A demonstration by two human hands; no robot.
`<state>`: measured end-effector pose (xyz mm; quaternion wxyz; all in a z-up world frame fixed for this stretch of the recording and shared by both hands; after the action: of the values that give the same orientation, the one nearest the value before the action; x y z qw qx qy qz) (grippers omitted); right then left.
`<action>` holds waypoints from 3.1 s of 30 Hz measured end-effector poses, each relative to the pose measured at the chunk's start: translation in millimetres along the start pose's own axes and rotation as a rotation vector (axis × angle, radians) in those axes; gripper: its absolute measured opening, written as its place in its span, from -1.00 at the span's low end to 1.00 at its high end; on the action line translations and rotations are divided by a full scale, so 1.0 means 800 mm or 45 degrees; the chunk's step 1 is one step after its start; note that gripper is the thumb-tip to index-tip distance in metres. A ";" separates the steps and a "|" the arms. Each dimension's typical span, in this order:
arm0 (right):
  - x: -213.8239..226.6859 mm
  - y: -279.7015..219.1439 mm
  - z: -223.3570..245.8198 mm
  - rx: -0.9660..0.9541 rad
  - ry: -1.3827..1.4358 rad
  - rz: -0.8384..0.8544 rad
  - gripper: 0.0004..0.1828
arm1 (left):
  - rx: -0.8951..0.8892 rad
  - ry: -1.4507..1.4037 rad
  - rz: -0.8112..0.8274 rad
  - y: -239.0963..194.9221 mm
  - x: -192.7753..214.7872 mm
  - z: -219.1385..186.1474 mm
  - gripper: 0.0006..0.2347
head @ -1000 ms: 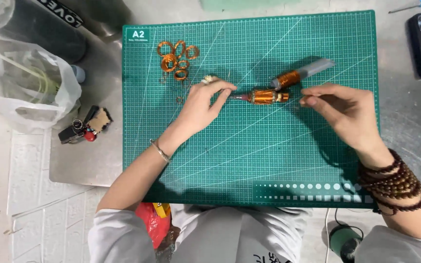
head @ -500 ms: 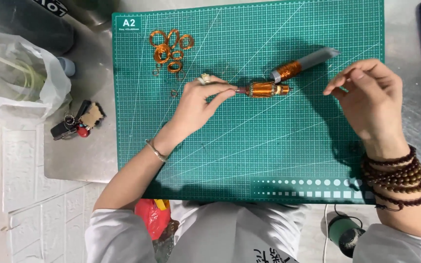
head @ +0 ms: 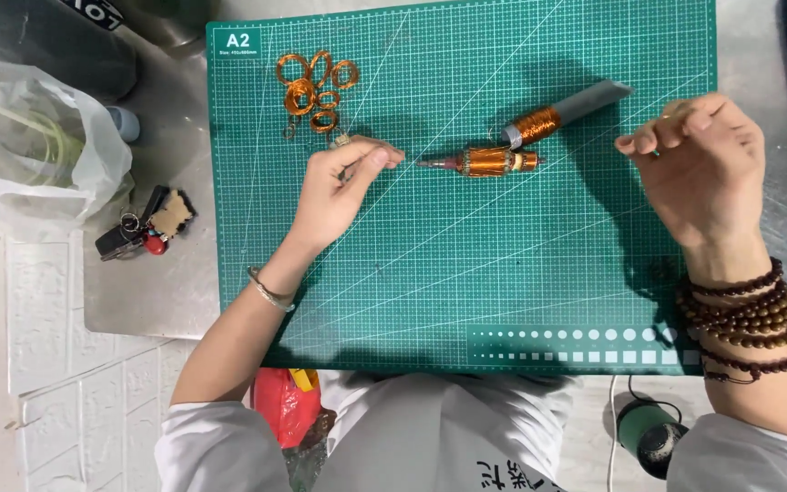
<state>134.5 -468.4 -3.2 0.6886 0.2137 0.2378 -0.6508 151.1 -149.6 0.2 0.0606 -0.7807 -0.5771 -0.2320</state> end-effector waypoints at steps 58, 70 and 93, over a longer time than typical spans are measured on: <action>-0.002 -0.010 -0.041 -0.074 -0.841 0.021 -0.92 | -0.177 -0.328 -0.557 -0.046 0.087 -0.058 -0.68; -0.031 -0.010 -0.024 0.058 -1.007 0.110 -0.98 | -0.322 -0.489 -0.496 -0.025 0.105 -0.070 -0.74; -0.130 -0.053 -0.024 1.533 -2.432 0.565 -0.85 | -0.228 -0.281 -0.530 0.001 0.121 -0.132 -0.65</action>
<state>86.8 -377.0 45.2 0.4737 -0.0352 -0.7733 -0.4200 142.8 -103.7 135.8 -0.1212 -0.6680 -0.7056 -0.2030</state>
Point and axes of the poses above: each hand's wrist, its own y-axis towards the middle knuckle, its own x-axis out of the back of the hand, z = x × y, the point moved 8 cm from there along y, towards the middle knuckle, and after that the axes turned 8 degrees about y, right-handed, at the moved point
